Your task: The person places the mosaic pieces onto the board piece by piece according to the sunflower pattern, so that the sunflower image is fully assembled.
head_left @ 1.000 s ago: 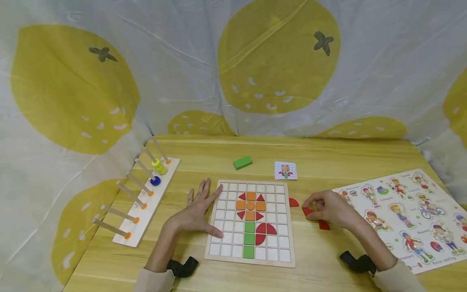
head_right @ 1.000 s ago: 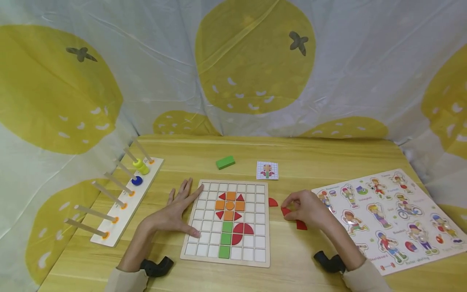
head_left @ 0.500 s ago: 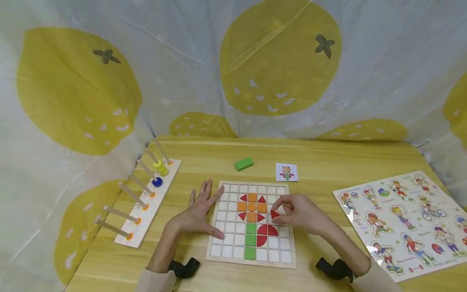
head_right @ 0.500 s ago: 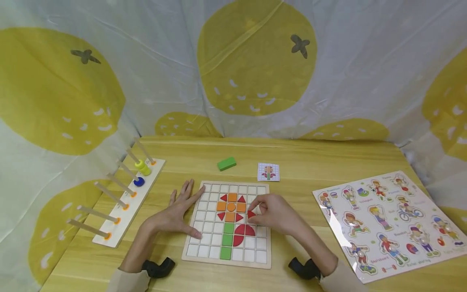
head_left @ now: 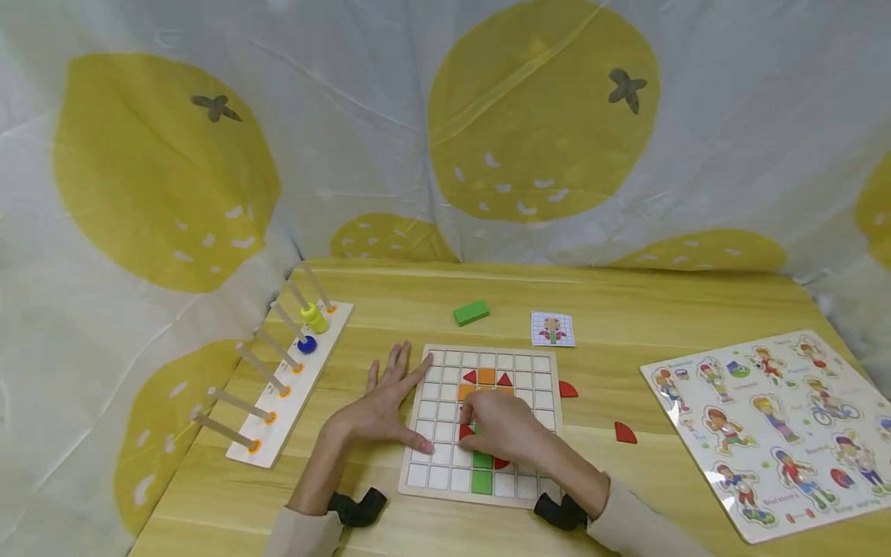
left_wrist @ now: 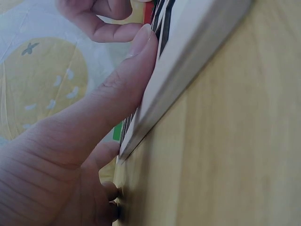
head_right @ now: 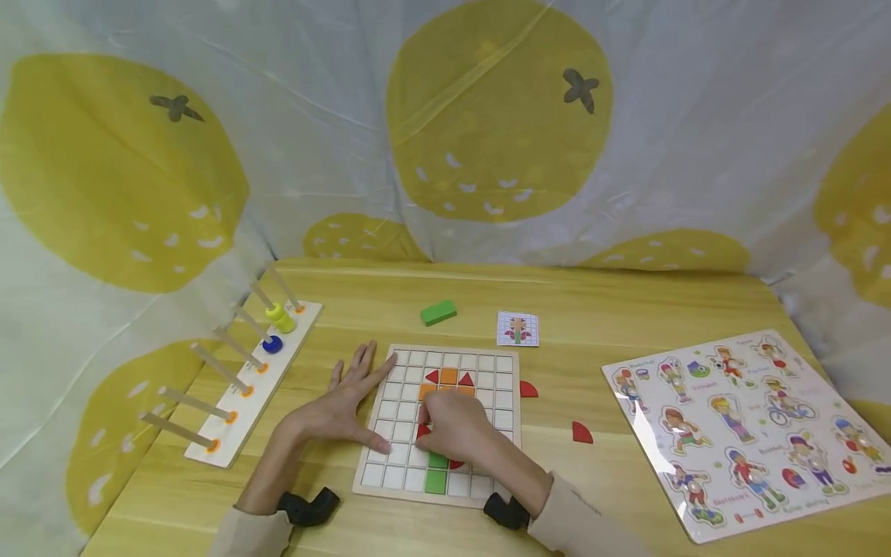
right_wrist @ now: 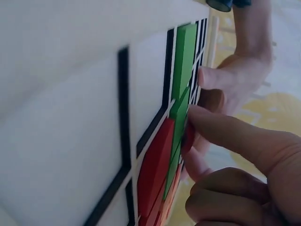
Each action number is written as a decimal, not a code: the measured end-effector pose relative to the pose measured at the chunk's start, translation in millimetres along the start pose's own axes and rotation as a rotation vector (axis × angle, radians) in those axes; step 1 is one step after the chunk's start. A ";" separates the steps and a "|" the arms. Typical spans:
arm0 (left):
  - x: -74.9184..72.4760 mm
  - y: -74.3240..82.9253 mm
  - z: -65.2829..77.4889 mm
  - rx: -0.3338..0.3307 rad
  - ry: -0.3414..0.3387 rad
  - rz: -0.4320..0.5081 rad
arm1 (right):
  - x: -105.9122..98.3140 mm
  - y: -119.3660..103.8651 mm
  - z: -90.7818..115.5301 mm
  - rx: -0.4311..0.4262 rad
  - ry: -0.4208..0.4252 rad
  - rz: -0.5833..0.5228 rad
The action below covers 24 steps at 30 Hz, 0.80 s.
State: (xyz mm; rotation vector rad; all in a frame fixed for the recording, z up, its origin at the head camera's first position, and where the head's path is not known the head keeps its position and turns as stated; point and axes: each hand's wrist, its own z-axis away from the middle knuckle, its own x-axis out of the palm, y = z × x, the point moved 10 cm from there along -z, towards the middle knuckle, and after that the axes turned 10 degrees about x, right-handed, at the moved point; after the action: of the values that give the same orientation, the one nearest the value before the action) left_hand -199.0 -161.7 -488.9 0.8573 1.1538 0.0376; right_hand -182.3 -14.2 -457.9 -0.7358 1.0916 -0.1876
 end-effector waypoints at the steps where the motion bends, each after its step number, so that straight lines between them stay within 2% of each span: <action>1: 0.4 -0.4 0.4 -0.001 0.000 0.001 | 1.6 -1.0 -0.6 -0.001 0.002 0.009; 11: 0.3 -1.9 -0.6 0.002 0.002 -0.002 | -1.8 -5.8 -0.3 0.012 0.071 0.087; 17: 1.1 -3.3 -0.7 0.000 -0.002 0.000 | -2.3 -1.1 0.4 -0.002 0.020 0.071; 24: 0.0 -3.1 -1.1 0.006 0.003 -0.002 | -9.3 5.2 -2.1 -0.039 0.021 0.018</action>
State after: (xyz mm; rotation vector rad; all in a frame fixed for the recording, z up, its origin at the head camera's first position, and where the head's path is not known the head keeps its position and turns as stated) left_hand -201.1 -163.2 -490.9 0.8618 1.1580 0.0333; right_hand -189.6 -6.7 -454.8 -0.7606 1.1239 -0.1591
